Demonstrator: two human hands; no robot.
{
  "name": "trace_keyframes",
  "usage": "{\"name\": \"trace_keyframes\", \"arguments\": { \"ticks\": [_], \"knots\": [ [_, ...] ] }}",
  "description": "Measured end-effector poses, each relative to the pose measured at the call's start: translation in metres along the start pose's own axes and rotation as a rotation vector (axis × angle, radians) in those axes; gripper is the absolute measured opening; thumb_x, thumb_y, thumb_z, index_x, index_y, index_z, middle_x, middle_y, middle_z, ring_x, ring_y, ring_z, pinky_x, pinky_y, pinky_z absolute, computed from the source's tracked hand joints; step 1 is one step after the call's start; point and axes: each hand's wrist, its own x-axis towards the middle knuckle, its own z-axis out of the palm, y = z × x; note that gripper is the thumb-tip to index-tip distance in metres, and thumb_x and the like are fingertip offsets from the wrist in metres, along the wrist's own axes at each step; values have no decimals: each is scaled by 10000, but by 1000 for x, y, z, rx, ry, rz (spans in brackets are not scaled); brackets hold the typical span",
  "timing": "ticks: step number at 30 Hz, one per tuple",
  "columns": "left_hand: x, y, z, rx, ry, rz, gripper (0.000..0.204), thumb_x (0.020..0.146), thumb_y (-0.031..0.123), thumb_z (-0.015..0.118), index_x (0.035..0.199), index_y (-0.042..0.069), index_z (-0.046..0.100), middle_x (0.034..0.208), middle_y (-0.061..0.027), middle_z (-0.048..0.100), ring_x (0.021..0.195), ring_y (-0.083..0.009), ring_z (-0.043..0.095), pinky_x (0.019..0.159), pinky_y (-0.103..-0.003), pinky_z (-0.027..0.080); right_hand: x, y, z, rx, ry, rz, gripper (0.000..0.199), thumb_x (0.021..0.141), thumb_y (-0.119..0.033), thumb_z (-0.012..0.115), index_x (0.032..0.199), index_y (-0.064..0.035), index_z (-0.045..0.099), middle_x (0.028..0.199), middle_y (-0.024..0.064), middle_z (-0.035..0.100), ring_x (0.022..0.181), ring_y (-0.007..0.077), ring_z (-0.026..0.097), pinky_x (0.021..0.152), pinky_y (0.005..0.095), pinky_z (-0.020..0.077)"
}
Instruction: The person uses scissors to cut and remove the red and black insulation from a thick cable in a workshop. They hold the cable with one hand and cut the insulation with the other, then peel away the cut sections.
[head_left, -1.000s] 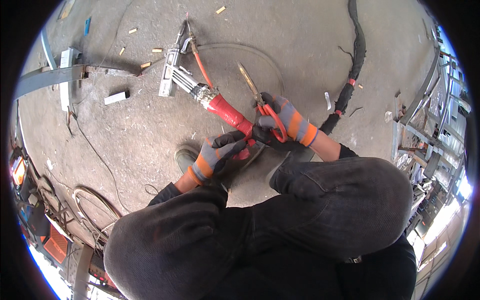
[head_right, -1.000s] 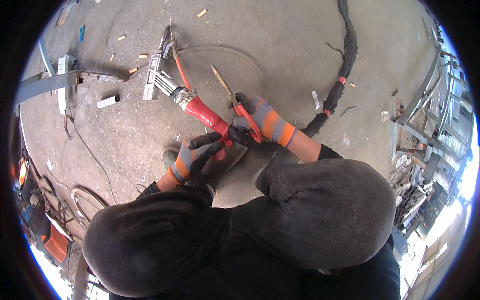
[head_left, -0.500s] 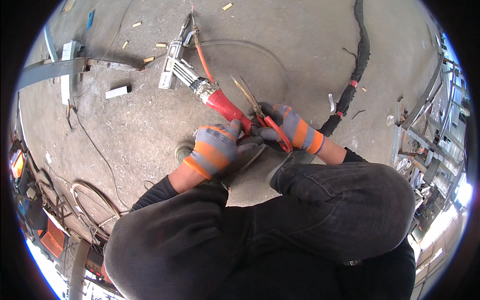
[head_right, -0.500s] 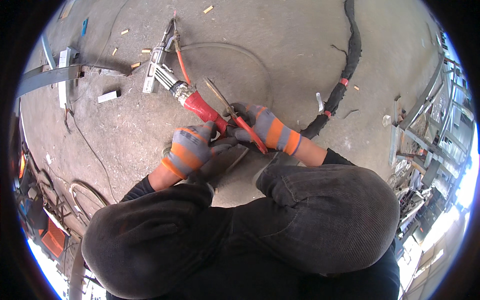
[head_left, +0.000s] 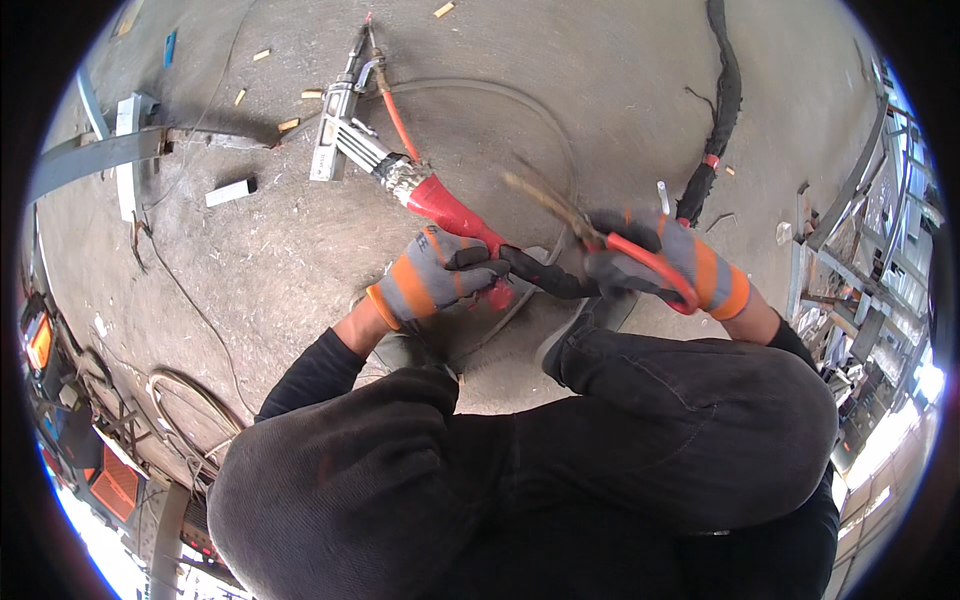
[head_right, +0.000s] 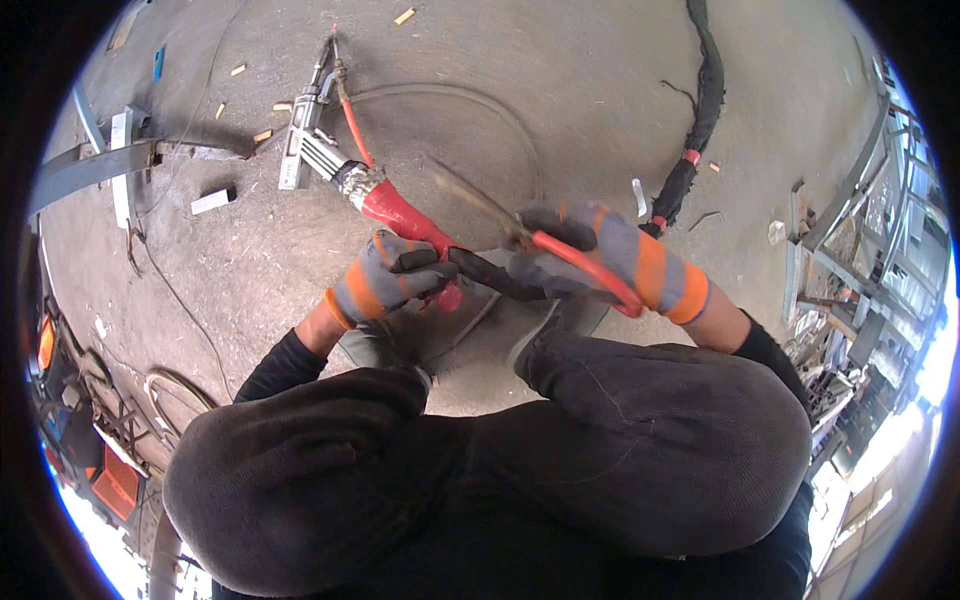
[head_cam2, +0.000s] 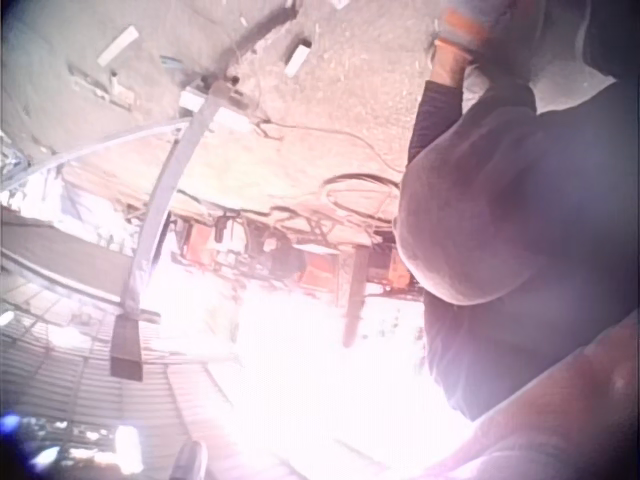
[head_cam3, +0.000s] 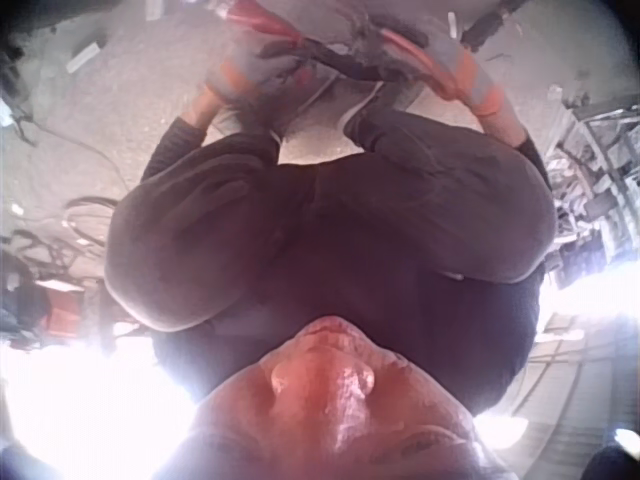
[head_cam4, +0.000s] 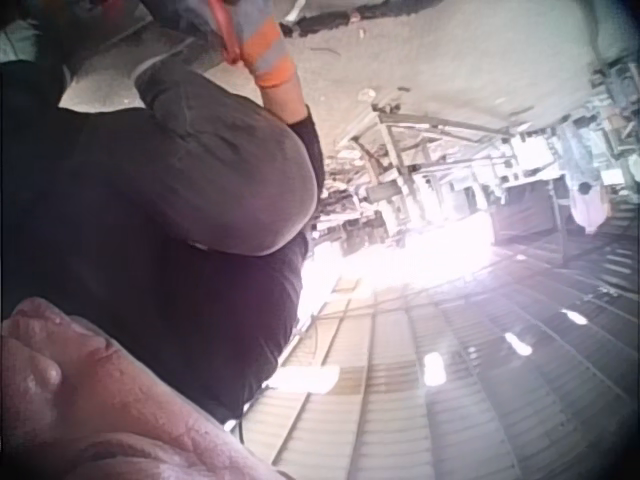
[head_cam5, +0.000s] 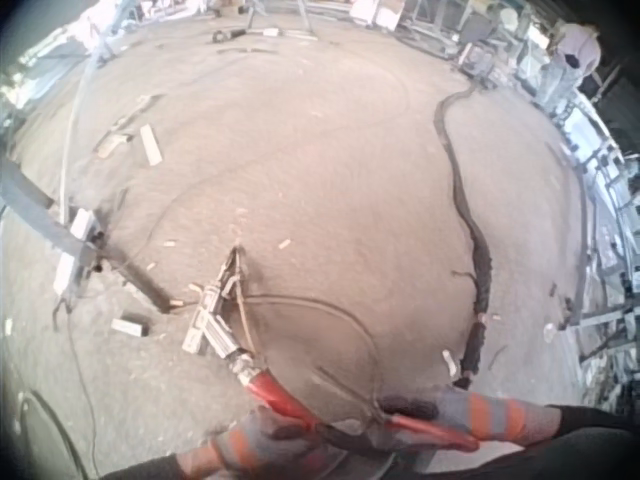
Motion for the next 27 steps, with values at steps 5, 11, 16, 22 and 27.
{"name": "trace_keyframes", "arguments": {
  "ticks": [5,11,16,22,27],
  "knots": [
    [8,-6,-7,82,42,197,346,798,177,741,1136,119,785,812,1,634,685,-193,674,570,-350,474,-21,9,13,344,-321,93,391,1035,-292,729,1323,-29,695,972,115,746,857,236,751,721,350,598],
    [12,-2,-9,74,93,222,342,799,150,746,1136,103,783,825,-6,659,687,-200,675,562,-346,474,-25,29,30,767,-356,376,381,1055,-382,718,1230,-45,738,943,80,758,742,162,761,621,275,611],
    [12,0,-6,83,69,202,326,807,134,747,1130,96,777,843,-23,667,688,-211,676,553,-358,485,-30,23,38,1059,-302,505,358,1060,-327,714,1243,-21,734,941,104,764,720,170,751,599,277,606],
    [14,9,-2,121,49,165,341,794,158,767,1127,85,775,847,-24,671,697,-212,685,558,-361,495,-21,22,56,987,-218,558,281,1036,-221,752,1247,-35,761,847,79,755,662,127,711,545,243,547],
    [17,19,0,115,64,105,322,793,159,798,1106,85,787,886,-56,720,769,-243,736,641,-373,585,-21,24,61,751,-172,375,287,1031,-237,766,1250,-51,776,795,47,739,628,77,662,527,227,510]
  ]
}}
